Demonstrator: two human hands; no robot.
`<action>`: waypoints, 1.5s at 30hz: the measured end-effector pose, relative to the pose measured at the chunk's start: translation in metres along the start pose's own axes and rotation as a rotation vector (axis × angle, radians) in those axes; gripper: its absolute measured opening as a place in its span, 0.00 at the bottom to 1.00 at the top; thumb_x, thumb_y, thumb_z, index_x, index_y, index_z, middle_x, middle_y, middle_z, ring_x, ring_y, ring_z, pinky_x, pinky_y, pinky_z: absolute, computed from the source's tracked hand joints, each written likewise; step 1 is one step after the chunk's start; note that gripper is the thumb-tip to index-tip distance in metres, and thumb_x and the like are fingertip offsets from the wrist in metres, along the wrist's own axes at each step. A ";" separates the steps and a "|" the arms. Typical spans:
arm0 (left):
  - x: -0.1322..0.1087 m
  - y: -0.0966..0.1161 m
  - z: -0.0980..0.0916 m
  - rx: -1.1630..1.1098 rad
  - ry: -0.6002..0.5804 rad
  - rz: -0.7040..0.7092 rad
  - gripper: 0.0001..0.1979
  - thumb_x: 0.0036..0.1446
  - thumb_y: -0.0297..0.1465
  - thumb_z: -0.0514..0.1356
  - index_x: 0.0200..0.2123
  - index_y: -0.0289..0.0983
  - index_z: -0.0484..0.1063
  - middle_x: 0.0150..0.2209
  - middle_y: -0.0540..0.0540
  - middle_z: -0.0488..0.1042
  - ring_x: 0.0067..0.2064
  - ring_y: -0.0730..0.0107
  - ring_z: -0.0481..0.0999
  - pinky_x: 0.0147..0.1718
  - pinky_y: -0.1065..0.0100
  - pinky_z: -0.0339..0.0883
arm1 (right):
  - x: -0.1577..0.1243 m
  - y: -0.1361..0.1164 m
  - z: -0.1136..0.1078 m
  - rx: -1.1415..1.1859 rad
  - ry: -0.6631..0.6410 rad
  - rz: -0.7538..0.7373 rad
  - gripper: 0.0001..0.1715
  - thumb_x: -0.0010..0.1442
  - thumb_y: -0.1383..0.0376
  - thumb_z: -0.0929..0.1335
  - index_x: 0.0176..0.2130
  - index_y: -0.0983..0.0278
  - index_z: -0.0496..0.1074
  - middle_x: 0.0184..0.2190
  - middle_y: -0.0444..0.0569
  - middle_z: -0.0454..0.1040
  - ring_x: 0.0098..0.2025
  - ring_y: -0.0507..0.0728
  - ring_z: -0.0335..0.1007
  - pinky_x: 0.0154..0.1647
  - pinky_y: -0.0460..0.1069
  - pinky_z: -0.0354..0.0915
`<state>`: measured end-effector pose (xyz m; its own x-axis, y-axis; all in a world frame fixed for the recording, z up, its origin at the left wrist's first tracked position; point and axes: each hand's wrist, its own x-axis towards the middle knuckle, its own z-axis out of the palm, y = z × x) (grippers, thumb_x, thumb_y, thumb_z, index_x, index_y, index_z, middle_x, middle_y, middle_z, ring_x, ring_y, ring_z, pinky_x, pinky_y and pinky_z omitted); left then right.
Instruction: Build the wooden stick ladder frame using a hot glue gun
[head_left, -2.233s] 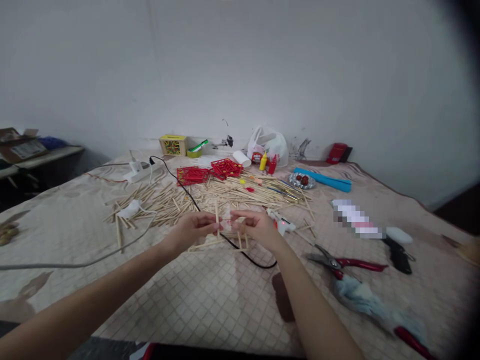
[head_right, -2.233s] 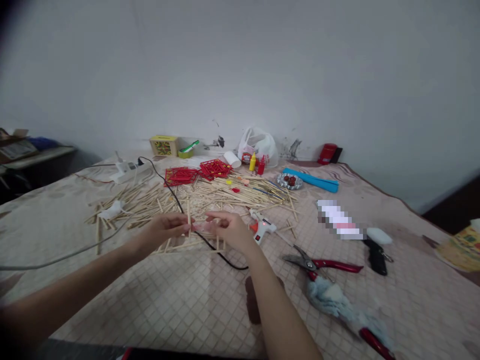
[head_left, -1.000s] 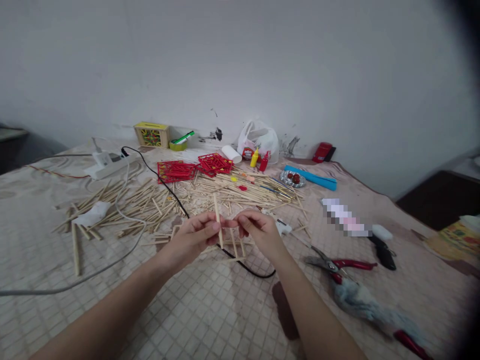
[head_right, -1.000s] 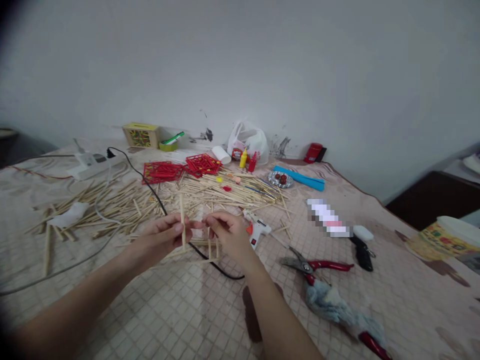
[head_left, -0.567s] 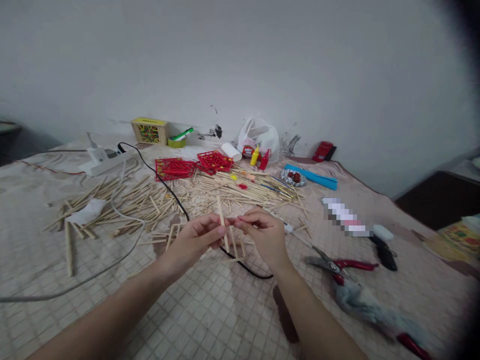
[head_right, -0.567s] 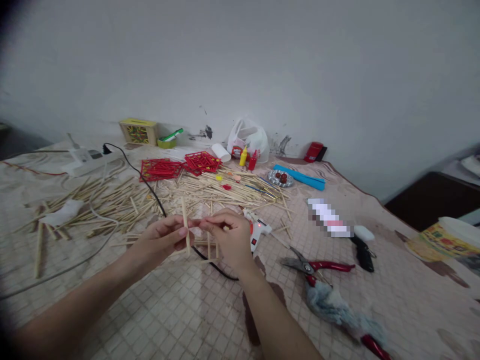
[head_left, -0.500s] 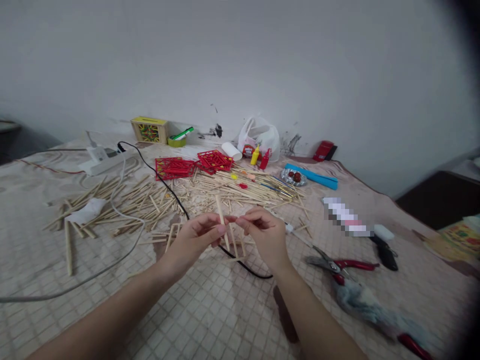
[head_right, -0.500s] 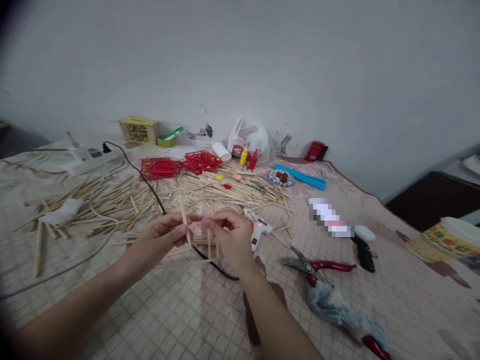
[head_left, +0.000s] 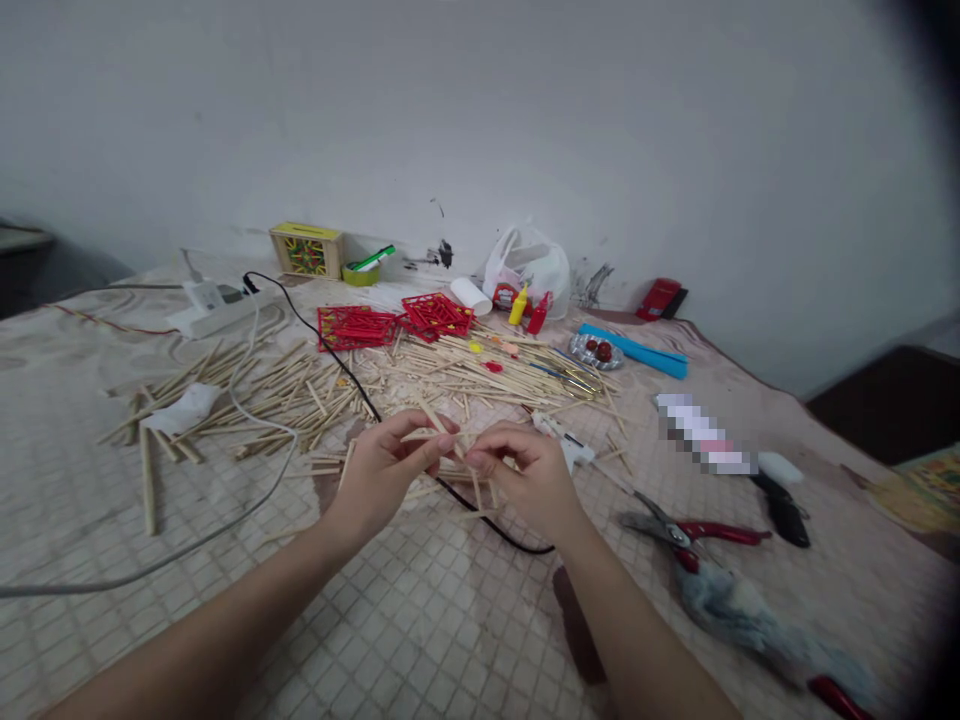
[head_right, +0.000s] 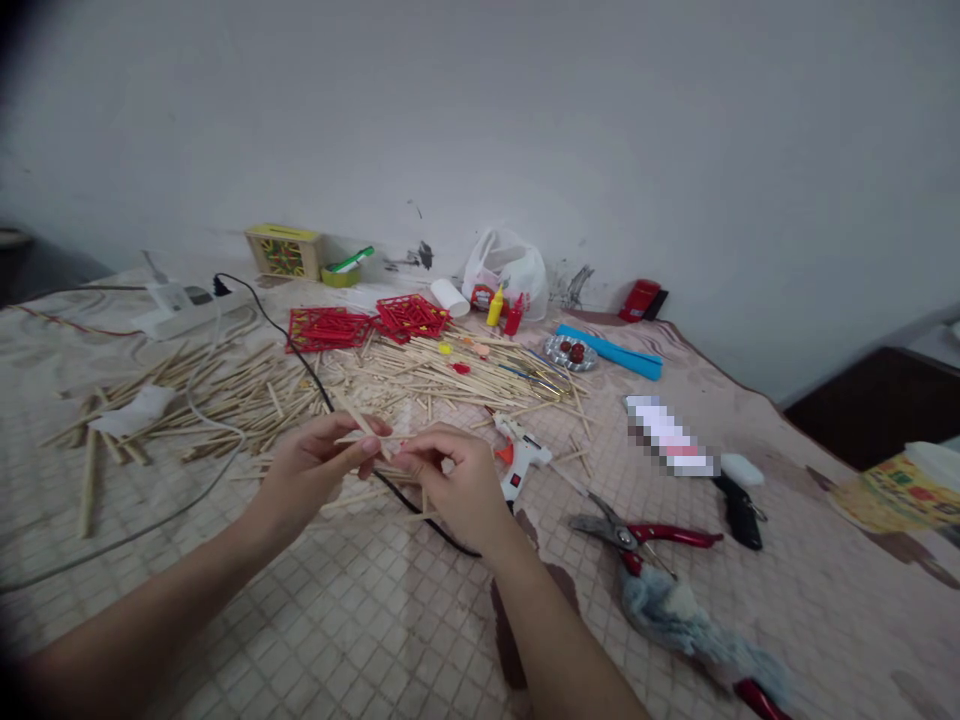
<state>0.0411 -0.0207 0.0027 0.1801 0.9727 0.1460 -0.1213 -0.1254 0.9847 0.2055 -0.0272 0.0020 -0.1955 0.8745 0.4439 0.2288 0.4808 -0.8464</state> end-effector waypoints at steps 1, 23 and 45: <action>0.000 0.000 0.000 0.012 0.006 0.010 0.06 0.47 0.32 0.62 0.30 0.36 0.72 0.27 0.51 0.72 0.23 0.78 0.66 0.22 0.75 0.59 | 0.000 0.000 0.000 -0.017 0.004 0.011 0.04 0.52 0.65 0.69 0.26 0.62 0.73 0.24 0.45 0.72 0.28 0.52 0.66 0.30 0.48 0.62; -0.005 -0.003 0.004 -0.033 -0.140 0.029 0.14 0.55 0.33 0.56 0.45 0.38 0.70 0.32 0.49 0.70 0.29 0.76 0.66 0.29 0.73 0.63 | 0.010 0.031 -0.029 -0.440 0.401 0.100 0.07 0.51 0.63 0.67 0.33 0.64 0.69 0.25 0.45 0.68 0.25 0.53 0.62 0.27 0.48 0.57; -0.008 -0.007 0.006 0.134 -0.136 0.119 0.15 0.51 0.30 0.58 0.44 0.36 0.69 0.41 0.43 0.67 0.38 0.69 0.69 0.37 0.66 0.66 | 0.001 0.001 0.002 -0.022 0.042 -0.131 0.04 0.52 0.70 0.68 0.28 0.61 0.73 0.29 0.46 0.71 0.35 0.54 0.67 0.37 0.50 0.63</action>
<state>0.0462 -0.0284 -0.0042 0.3035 0.9153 0.2649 -0.0203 -0.2718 0.9621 0.2033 -0.0263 0.0008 -0.1847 0.8059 0.5625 0.2253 0.5919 -0.7739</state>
